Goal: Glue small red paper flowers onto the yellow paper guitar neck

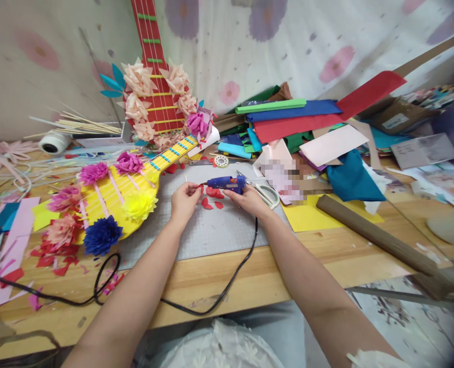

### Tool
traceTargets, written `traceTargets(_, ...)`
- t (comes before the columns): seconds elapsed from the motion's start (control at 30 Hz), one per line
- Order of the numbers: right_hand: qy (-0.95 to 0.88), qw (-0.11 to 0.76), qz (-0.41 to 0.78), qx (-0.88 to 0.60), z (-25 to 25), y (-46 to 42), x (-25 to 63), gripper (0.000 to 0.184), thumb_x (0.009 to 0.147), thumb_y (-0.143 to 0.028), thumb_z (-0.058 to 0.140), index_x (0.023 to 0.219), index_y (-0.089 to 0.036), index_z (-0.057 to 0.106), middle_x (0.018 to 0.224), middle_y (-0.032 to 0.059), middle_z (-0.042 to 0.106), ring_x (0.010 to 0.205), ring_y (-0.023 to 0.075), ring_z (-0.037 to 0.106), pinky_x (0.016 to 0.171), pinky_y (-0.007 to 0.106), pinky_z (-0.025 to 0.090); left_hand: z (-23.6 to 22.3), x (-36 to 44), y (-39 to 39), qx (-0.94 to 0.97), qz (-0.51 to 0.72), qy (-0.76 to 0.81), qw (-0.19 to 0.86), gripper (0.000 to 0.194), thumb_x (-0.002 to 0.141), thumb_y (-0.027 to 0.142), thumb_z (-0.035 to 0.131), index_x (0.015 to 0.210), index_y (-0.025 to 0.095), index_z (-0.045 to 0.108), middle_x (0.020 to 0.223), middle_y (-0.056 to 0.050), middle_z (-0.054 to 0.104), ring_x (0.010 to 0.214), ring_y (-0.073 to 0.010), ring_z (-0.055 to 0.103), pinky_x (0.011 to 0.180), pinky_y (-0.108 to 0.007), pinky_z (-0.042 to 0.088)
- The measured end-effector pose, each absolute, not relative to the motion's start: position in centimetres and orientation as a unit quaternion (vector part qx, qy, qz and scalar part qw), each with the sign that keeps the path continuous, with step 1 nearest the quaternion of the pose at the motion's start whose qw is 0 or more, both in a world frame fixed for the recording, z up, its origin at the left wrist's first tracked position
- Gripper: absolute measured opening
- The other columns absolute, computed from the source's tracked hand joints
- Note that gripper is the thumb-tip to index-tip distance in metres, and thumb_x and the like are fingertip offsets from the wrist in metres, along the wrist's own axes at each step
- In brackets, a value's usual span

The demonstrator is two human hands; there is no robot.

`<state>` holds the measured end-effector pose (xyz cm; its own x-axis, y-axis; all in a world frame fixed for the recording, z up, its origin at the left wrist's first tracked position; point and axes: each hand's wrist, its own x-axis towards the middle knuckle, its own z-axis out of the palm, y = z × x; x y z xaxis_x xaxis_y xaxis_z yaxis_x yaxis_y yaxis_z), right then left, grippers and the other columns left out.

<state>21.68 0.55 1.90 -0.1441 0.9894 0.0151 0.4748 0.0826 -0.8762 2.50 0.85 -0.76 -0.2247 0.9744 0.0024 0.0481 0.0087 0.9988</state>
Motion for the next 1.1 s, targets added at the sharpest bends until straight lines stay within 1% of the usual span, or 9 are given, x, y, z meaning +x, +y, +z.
traceTargets(0.23,-0.622,0.346,0.401,-0.576,1.9,0.6,21.8,0.037,0.070,-0.057,0.059,0.070,-0.020,0.061,0.057,0.0018,0.059,0.060,0.0180,0.057,0.060,0.031,0.046,-0.6,2.4,0.8,0.434,0.542,0.568,0.442,0.020,0.061,0.029,0.072,0.073,0.016,0.064,0.064,-0.002,0.065,0.057,-0.0139,0.061,0.048,-0.022,0.046)
traceTargets(0.43,-0.564,0.392,0.416,-0.597,1.0,1.2,22.0,0.044,0.069,-0.062,0.056,0.068,-0.018,0.060,0.051,-0.0002,0.054,0.047,0.0131,0.048,0.052,0.028,0.042,-0.4,2.6,0.8,0.406,0.556,0.553,0.469,0.018,0.064,0.027,0.070,0.075,0.015,0.063,0.066,-0.004,0.066,0.065,-0.0164,0.065,0.049,-0.022,0.049)
traceTargets(0.5,-0.547,0.408,0.401,-0.611,0.7,1.5,21.8,0.047,0.069,-0.063,0.055,0.071,-0.017,0.062,0.052,0.0004,0.055,0.048,0.0137,0.050,0.053,0.028,0.043,-0.1,2.8,0.8,0.377,0.568,0.545,0.489,0.018,0.064,0.025,0.069,0.077,0.014,0.062,0.069,-0.005,0.067,0.066,-0.0170,0.066,0.050,-0.022,0.049)
traceTargets(0.6,-0.546,0.408,0.339,-0.649,0.5,2.0,21.2,0.052,0.068,-0.067,0.053,0.076,-0.016,0.064,0.057,0.0034,0.060,0.055,0.0173,0.056,0.059,0.030,0.045,0.5,3.1,0.7,0.330,0.591,0.526,0.515,0.018,0.064,0.021,0.069,0.078,0.013,0.060,0.071,-0.005,0.068,0.067,-0.0172,0.067,0.051,-0.023,0.050)
traceTargets(0.7,-0.572,0.378,0.255,-0.682,0.3,2.5,20.7,0.057,0.068,-0.069,0.051,0.079,-0.015,0.065,0.068,0.0083,0.065,0.067,0.0231,0.061,0.065,0.034,0.046,1.2,3.2,0.5,0.291,0.613,0.507,0.531,0.018,0.064,0.019,0.068,0.077,0.013,0.058,0.071,-0.005,0.068,0.067,-0.0169,0.068,0.055,-0.024,0.052)
traceTargets(0.8,-0.601,0.334,0.201,-0.698,0.0,2.8,20.6,0.055,0.070,-0.067,0.050,0.080,-0.015,0.065,0.076,0.0115,0.066,0.075,0.0257,0.062,0.068,0.036,0.046,1.6,3.2,0.4,0.256,0.628,0.488,0.550,0.017,0.065,0.017,0.067,0.077,0.014,0.054,0.071,-0.005,0.068,0.067,-0.0166,0.068,0.060,-0.026,0.053)
traceTargets(0.87,-0.613,0.317,0.189,-0.698,-0.1,2.8,20.6,0.052,0.072,-0.065,0.050,0.081,-0.016,0.065,0.078,0.0117,0.066,0.076,0.0254,0.062,0.068,0.036,0.046,1.7,3.2,0.4,0.239,0.634,0.478,0.560,0.017,0.067,0.015,0.065,0.077,0.015,0.051,0.073,-0.005,0.069,0.068,-0.0165,0.068,0.062,-0.026,0.053)
traceTargets(1.0,-0.620,0.321,0.190,-0.690,-0.1,2.8,20.8,0.051,0.073,-0.064,0.050,0.086,-0.017,0.065,0.079,0.0102,0.066,0.076,0.0237,0.061,0.068,0.035,0.045,1.4,3.1,0.6,0.219,0.638,0.470,0.570,0.018,0.069,0.015,0.062,0.078,0.016,0.047,0.076,-0.006,0.069,0.072,-0.0168,0.068,0.066,-0.028,0.053)
traceTargets(1.1,-0.617,0.320,0.187,-0.695,-0.1,2.6,20.6,0.052,0.072,-0.065,0.050,0.084,-0.016,0.064,0.079,0.0103,0.066,0.075,0.0236,0.061,0.067,0.034,0.045,1.2,3.0,0.7,0.209,0.636,0.461,0.583,0.015,0.071,0.016,0.061,0.078,0.016,0.048,0.078,-0.006,0.069,0.072,-0.0160,0.068,0.068,-0.029,0.054)
